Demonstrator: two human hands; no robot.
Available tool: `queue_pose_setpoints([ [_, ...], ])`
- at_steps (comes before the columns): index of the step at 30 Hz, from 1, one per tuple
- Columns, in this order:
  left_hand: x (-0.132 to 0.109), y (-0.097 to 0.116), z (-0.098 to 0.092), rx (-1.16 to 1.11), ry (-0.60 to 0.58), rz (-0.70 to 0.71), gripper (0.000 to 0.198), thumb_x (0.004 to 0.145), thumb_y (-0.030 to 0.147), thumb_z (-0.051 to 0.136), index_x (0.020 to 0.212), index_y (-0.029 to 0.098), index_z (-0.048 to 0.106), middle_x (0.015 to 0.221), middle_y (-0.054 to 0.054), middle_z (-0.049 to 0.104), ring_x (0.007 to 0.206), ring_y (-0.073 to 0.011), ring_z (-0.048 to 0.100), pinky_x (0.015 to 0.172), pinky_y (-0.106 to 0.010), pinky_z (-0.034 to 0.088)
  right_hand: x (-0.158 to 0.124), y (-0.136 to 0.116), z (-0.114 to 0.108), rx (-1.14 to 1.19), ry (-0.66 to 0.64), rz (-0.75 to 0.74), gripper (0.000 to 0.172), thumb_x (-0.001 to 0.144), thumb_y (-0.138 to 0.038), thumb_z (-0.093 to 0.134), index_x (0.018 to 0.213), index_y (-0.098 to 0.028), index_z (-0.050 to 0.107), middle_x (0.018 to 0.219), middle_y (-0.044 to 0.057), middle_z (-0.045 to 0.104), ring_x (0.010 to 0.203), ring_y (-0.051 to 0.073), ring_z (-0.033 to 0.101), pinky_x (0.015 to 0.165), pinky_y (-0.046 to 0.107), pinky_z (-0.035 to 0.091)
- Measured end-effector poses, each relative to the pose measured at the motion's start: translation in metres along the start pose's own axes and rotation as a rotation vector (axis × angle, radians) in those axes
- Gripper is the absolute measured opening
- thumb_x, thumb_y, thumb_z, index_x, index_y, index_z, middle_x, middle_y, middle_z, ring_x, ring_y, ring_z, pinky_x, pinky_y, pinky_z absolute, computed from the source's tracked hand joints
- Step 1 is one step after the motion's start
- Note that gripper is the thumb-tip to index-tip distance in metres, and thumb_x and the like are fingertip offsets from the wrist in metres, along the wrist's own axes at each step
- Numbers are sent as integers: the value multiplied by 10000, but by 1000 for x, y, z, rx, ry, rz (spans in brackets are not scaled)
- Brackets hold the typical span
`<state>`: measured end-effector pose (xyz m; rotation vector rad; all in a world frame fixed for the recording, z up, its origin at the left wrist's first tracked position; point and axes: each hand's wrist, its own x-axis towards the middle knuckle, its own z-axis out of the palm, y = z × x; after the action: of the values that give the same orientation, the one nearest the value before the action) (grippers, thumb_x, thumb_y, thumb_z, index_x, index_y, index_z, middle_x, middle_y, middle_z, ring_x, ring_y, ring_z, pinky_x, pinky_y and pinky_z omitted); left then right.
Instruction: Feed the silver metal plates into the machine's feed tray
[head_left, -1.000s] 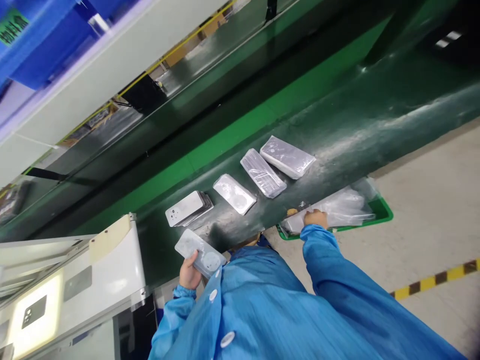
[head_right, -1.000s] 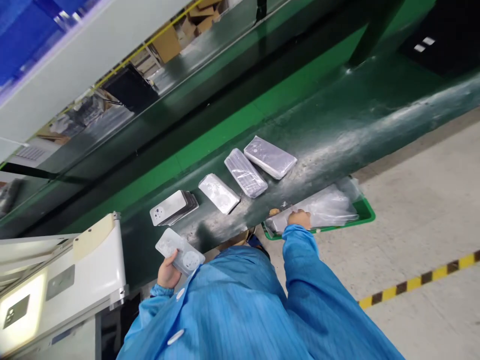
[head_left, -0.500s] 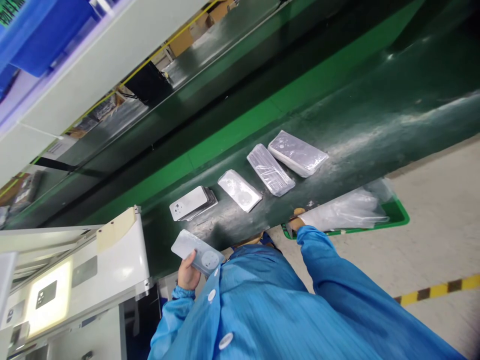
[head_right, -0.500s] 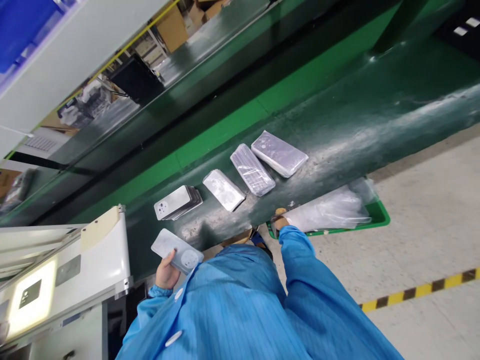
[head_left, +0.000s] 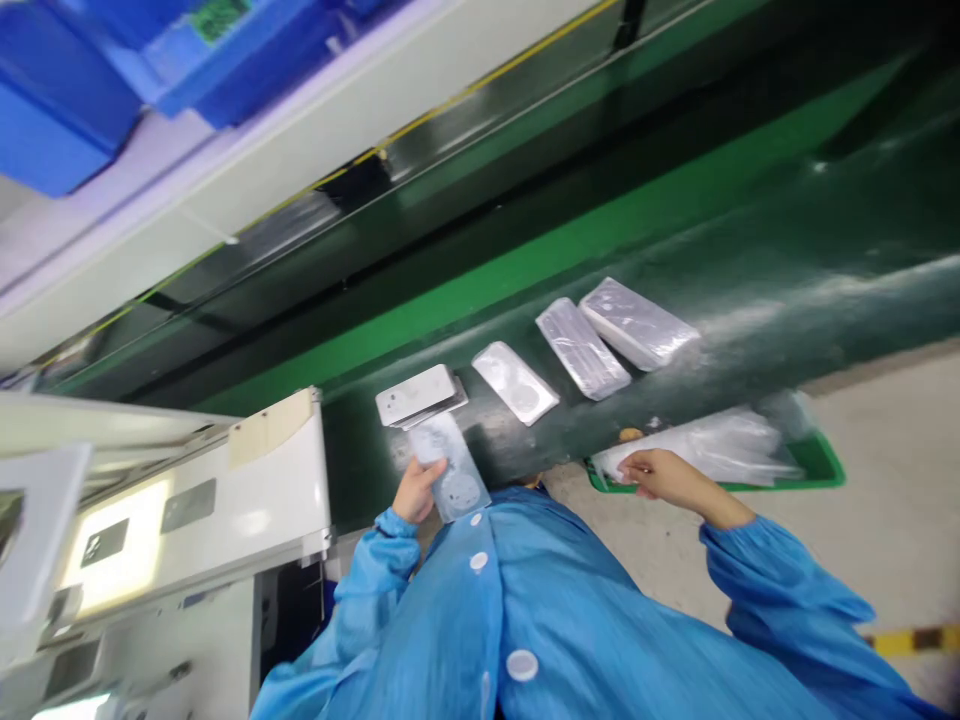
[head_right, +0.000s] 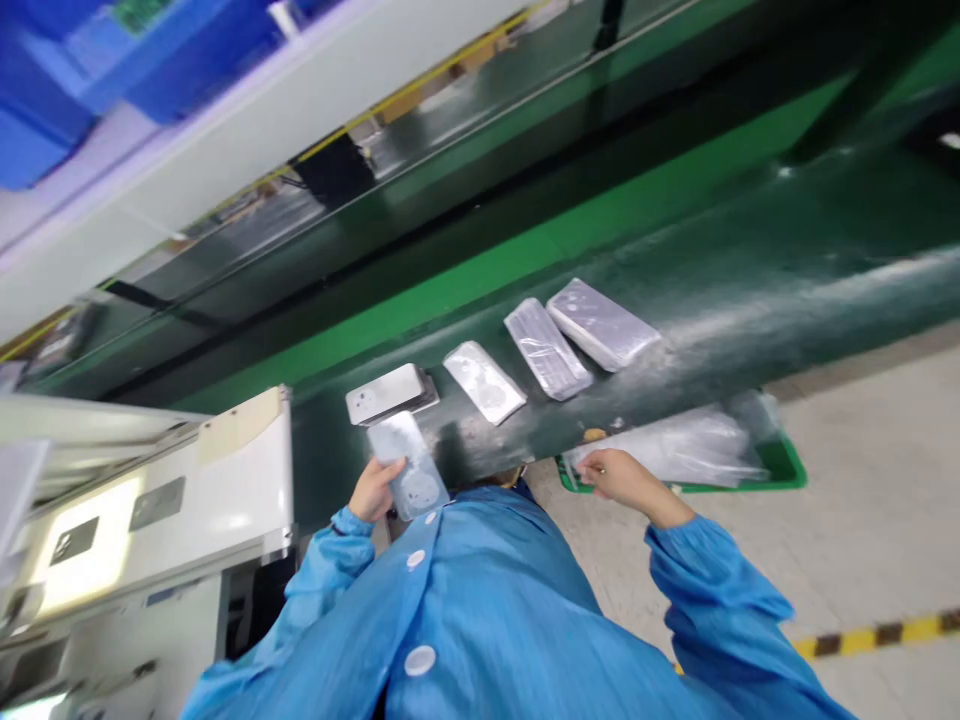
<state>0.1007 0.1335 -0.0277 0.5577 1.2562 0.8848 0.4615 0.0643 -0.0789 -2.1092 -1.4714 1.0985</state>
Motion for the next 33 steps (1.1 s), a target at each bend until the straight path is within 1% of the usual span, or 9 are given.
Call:
queue_pose_setpoints([
  [2, 3, 14, 7, 45, -144, 12, 602, 492, 291, 851, 1037, 166, 628, 842, -50, 709, 761, -201, 644, 798, -367, 480, 3, -43, 8, 164, -78, -142, 300, 807, -449, 555, 769, -174, 670, 655, 43, 674, 574, 169, 635, 539, 284, 520],
  [7, 6, 47, 8, 168, -323, 85, 671, 484, 272, 858, 1081, 186, 565, 947, -29, 662, 839, -164, 600, 803, -315, 452, 30, -186, 37, 376, 6, -564, 482, 728, -487, 619, 1117, -205, 586, 1017, 96, 672, 890, 227, 636, 702, 336, 533],
  [10, 1, 65, -12, 224, -372, 99, 622, 483, 284, 861, 1024, 166, 578, 863, -10, 648, 759, -140, 581, 746, -290, 448, 45, -250, 56, 364, -240, -675, 431, 696, -487, 644, 1022, -205, 643, 938, 69, 693, 848, 232, 639, 723, 347, 521],
  [12, -5, 73, -35, 148, -338, 129, 537, 533, 363, 833, 965, 151, 594, 794, -7, 644, 700, -132, 577, 718, -287, 444, 50, -276, 70, 401, -372, -633, 382, 684, -514, 644, 888, -192, 671, 837, 54, 701, 766, 225, 642, 693, 341, 516],
  [15, -15, 76, -78, -156, -152, 183, 504, 644, 533, 708, 954, 148, 610, 742, -31, 664, 662, -160, 601, 710, -322, 454, 51, -300, 98, 584, -369, -462, 426, 655, -560, 657, 865, -190, 648, 768, 43, 694, 689, 206, 634, 620, 318, 507],
  [18, -28, 60, -110, -450, 113, 323, 489, 623, 470, 741, 991, 166, 631, 826, -44, 700, 789, -202, 639, 818, -364, 460, 41, -320, 132, 738, -327, -332, 462, 646, -593, 654, 888, -202, 610, 778, 40, 692, 682, 195, 632, 584, 296, 499],
  [22, -42, 34, -117, -432, 226, 472, 555, 422, 160, 856, 946, 164, 671, 955, -65, 714, 1014, -253, 607, 1008, -401, 380, 15, -344, 176, 788, -423, -273, 501, 658, -632, 616, 929, -213, 575, 804, 49, 690, 679, 198, 634, 510, 277, 476],
  [27, -56, 41, -118, -586, 405, 658, 558, 572, 283, 770, 1107, 210, 628, 1086, -67, 690, 1194, -265, 519, 1077, -409, 337, -9, -357, 204, 695, -737, -241, 480, 623, -601, 675, 892, -212, 594, 821, 53, 682, 689, 203, 623, 519, 301, 493],
  [33, -80, 55, -141, -777, 531, 688, 618, 540, 270, 778, 1125, 150, 619, 1066, -102, 703, 1137, -328, 564, 1012, -463, 397, -6, -366, 217, 536, -723, -333, 484, 538, -605, 740, 769, -197, 621, 629, -8, 592, 531, 115, 495, 458, 234, 408],
])
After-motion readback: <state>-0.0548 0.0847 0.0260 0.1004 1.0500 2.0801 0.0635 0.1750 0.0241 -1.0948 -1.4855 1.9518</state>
